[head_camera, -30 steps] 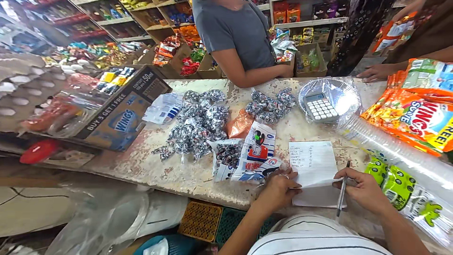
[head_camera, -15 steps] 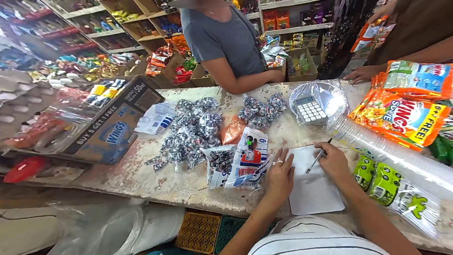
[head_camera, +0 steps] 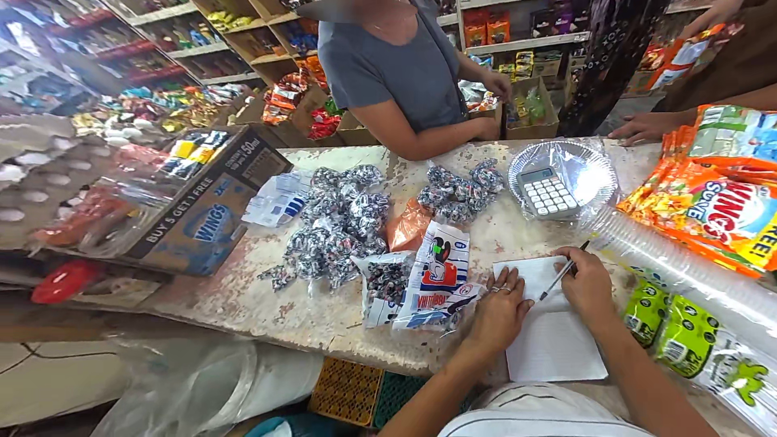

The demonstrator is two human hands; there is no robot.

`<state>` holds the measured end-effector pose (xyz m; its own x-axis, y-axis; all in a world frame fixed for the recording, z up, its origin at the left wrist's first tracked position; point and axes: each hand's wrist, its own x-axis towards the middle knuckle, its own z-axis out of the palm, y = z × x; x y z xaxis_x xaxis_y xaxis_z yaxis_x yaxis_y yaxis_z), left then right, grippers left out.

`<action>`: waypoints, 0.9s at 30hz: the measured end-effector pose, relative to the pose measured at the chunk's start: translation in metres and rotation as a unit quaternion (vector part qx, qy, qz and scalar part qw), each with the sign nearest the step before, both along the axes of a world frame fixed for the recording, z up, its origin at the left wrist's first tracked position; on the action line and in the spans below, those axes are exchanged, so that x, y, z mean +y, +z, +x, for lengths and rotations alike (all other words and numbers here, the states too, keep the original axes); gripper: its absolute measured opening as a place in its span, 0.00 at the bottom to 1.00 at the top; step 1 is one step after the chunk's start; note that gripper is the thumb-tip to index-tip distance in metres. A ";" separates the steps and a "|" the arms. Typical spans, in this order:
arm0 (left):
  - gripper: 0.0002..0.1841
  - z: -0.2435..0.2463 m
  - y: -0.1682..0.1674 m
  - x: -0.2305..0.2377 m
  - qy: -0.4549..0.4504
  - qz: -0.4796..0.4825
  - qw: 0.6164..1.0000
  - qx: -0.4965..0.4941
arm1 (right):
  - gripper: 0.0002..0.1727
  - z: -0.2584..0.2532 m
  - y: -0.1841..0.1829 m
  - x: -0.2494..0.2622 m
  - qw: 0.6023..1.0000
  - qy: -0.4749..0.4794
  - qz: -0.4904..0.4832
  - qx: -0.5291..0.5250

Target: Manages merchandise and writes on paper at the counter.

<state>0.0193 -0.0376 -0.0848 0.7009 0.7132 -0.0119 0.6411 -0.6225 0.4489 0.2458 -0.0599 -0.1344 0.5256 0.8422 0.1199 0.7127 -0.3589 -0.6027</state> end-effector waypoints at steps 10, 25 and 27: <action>0.28 -0.003 -0.005 -0.002 0.003 0.020 1.000 -0.013 | 0.12 -0.003 -0.005 -0.003 0.997 0.000 0.071 -0.025; 0.29 -0.004 -0.004 -0.003 0.010 0.024 0.999 -0.019 | 0.10 -0.003 -0.003 -0.003 0.994 0.017 0.111 -0.019; 0.29 -0.004 -0.002 -0.003 0.010 0.018 1.000 -0.017 | 0.10 -0.004 -0.001 -0.003 0.993 0.017 0.111 -0.017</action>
